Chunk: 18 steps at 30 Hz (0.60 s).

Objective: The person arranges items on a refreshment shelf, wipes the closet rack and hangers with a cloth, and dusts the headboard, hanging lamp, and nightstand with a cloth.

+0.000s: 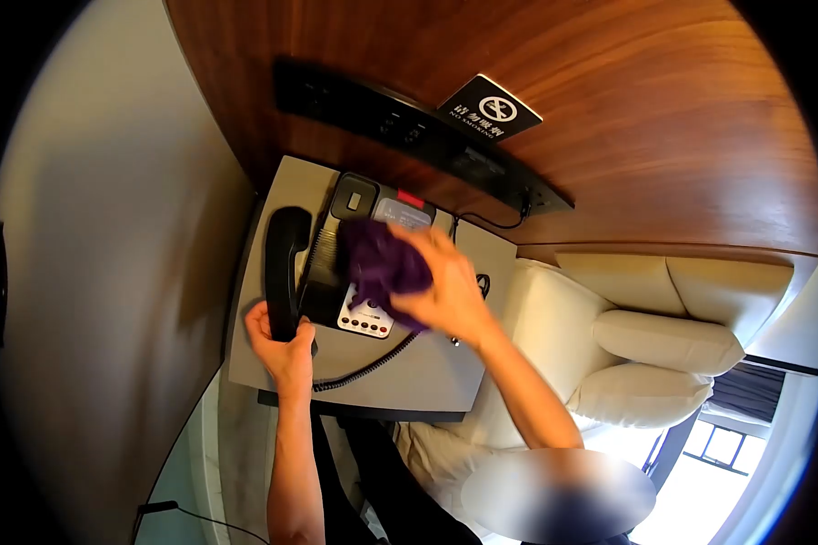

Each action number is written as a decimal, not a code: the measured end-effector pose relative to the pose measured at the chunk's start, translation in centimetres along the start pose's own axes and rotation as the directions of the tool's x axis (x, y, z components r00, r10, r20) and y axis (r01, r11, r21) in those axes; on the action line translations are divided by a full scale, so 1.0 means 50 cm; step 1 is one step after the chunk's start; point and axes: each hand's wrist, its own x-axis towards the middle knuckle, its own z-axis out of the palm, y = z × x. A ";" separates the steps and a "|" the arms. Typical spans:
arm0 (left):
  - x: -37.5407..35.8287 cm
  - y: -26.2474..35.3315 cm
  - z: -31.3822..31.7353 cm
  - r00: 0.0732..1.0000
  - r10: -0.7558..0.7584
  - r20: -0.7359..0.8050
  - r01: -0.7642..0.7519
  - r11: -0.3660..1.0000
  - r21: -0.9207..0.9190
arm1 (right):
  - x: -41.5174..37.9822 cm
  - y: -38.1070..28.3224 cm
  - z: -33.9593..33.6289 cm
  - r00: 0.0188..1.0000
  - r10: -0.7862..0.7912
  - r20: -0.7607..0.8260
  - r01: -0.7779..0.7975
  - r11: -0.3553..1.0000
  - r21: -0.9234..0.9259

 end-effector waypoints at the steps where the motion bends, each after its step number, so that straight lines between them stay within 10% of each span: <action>1: 0.002 -0.008 0.002 1.000 -0.022 -0.004 0.022 0.999 0.045 | 0.049 0.001 -0.012 0.999 -0.020 0.050 0.023 0.998 -0.061; 6: 0.019 -0.005 0.014 0.974 0.213 0.081 -0.211 0.711 0.671 | 0.190 -0.021 0.011 0.905 0.260 0.336 -0.037 0.835 -0.549; 12: 0.036 0.005 0.031 1.000 -0.016 0.018 0.002 0.795 0.607 | 0.137 0.006 0.057 0.920 0.319 0.229 -0.258 0.931 -0.260; 16: 0.040 0.003 0.027 0.999 -0.018 0.035 -0.007 0.791 0.612 | 0.121 0.032 0.053 0.980 -0.020 0.200 0.083 0.947 -0.310; 18: 0.032 -0.003 0.020 0.998 -0.032 0.047 -0.004 0.787 0.617 | 0.156 0.020 0.027 0.956 0.083 0.280 0.052 0.896 -0.441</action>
